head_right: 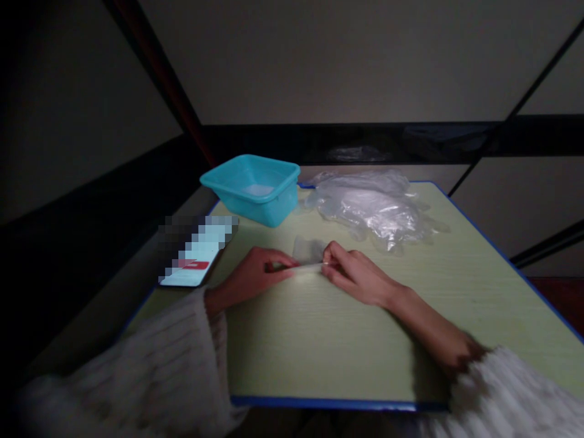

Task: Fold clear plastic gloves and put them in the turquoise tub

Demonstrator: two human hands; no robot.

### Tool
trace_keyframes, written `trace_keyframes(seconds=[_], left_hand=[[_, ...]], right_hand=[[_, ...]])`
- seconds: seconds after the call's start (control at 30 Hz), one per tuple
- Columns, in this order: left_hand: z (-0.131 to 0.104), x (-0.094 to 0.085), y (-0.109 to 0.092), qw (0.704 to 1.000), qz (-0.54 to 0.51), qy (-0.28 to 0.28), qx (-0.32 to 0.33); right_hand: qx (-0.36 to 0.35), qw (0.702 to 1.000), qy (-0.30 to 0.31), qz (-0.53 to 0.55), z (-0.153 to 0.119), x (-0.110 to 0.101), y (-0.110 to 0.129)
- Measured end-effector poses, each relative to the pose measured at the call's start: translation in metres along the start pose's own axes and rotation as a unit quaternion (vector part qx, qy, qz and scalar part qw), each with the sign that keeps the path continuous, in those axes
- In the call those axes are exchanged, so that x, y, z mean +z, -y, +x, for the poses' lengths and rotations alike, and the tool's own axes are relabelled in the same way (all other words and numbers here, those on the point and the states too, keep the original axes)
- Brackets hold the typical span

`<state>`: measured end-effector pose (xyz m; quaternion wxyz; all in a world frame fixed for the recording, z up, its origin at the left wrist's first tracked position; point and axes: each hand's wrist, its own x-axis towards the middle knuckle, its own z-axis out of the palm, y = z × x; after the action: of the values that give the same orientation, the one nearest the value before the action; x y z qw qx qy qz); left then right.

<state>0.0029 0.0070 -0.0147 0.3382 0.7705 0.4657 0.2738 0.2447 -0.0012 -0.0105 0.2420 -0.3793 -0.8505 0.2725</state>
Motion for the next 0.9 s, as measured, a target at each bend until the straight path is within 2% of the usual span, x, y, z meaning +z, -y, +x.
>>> trace_keyframes(seconds=[0.17,0.4,0.53,0.7,0.9], left_hand=[[0.004,0.004,0.007,1.000,0.006,0.004,0.014],[0.007,0.007,0.014,0.999,-0.049,0.000,-0.008],[0.008,0.010,0.014,0.994,-0.098,-0.016,-0.046],[0.010,0.011,0.007,0.986,-0.120,-0.043,-0.108],[0.014,0.011,0.003,0.976,-0.145,-0.059,-0.153]], right_hand=[[0.005,0.998,-0.006,0.066,0.003,0.004,-0.009],[0.067,0.985,-0.057,0.147,0.010,0.013,-0.006],[0.113,0.972,-0.086,0.189,0.016,0.018,-0.005],[0.155,0.961,-0.132,0.189,0.024,0.023,-0.004],[0.153,0.959,-0.179,0.160,0.024,0.025,-0.009]])
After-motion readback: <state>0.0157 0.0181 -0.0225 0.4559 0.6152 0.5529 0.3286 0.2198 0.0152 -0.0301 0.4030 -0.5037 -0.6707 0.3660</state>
